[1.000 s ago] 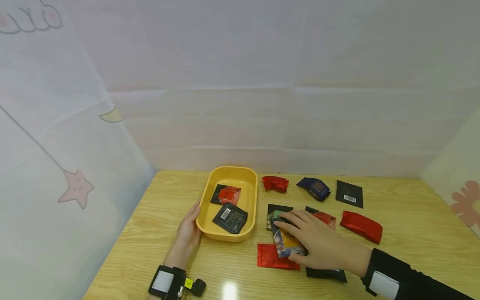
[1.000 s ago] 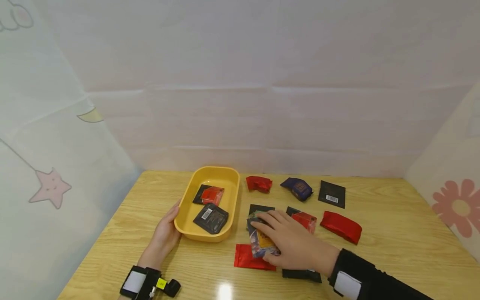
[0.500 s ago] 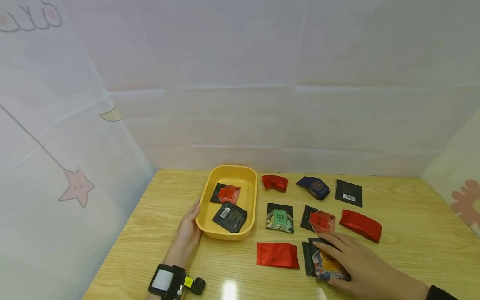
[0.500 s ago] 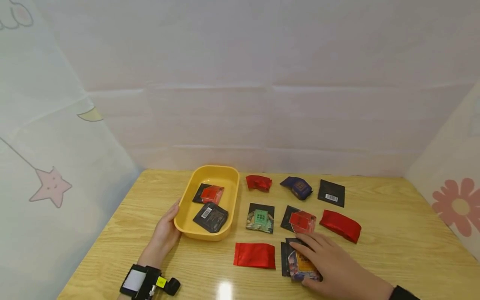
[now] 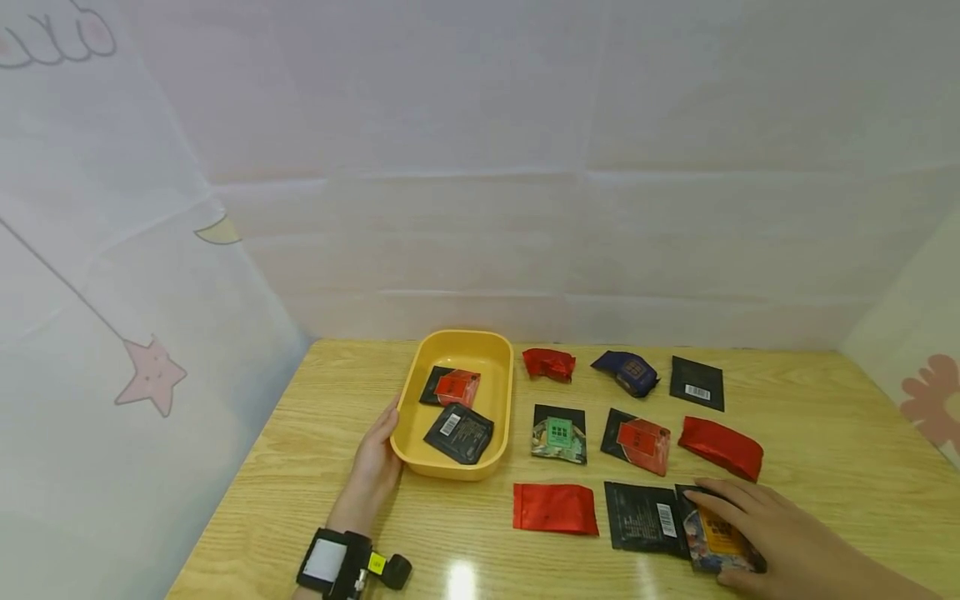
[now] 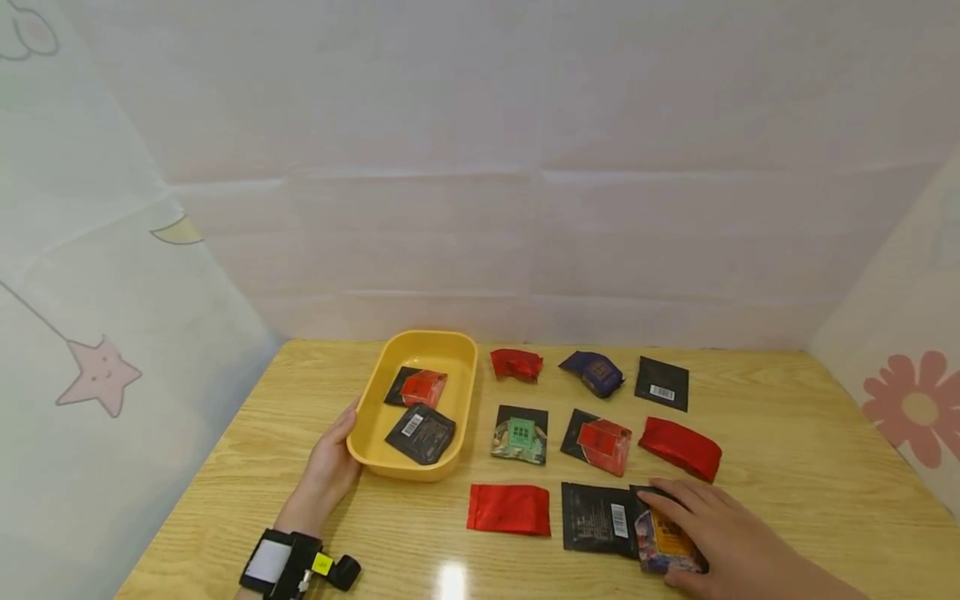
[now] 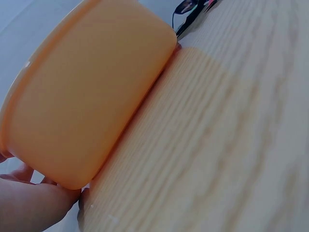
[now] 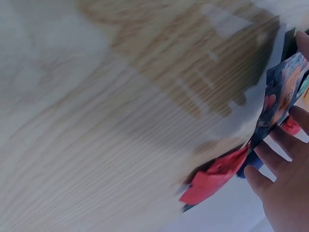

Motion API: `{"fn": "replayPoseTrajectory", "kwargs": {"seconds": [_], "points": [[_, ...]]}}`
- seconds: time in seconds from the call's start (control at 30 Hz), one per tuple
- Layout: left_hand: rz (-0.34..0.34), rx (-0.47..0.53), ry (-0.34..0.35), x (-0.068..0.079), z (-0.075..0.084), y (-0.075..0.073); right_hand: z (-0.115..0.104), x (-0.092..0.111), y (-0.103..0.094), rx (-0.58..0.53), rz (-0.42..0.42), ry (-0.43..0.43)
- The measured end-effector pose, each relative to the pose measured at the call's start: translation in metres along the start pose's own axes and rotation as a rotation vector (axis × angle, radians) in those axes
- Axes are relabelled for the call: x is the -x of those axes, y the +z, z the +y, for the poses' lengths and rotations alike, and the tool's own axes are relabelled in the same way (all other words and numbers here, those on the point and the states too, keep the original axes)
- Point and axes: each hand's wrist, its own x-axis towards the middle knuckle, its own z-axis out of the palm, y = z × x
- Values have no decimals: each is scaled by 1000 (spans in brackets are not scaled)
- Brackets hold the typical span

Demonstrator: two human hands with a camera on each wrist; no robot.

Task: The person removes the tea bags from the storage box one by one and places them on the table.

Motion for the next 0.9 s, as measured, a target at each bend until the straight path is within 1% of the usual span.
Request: {"fn": "replayPoseTrajectory", "kwargs": {"seconds": [0.1,0.2,0.37,0.53,0.77,0.9], "points": [[-4,3,7,0,1,0,8,4,0,6,-12,22],[-14,5,11,0,1,1,15,8,1,37,28,-1],[-19,2,17,1,0,1,22,11,4,59,45,-24],[-26,1,20,1,0,1,26,13,6,39,27,-54],[-27,3,21,0,0,1,29,13,3,2,-55,-12],[-28,-9,17,1,0,0,32,14,4,5,-60,-19]]}}
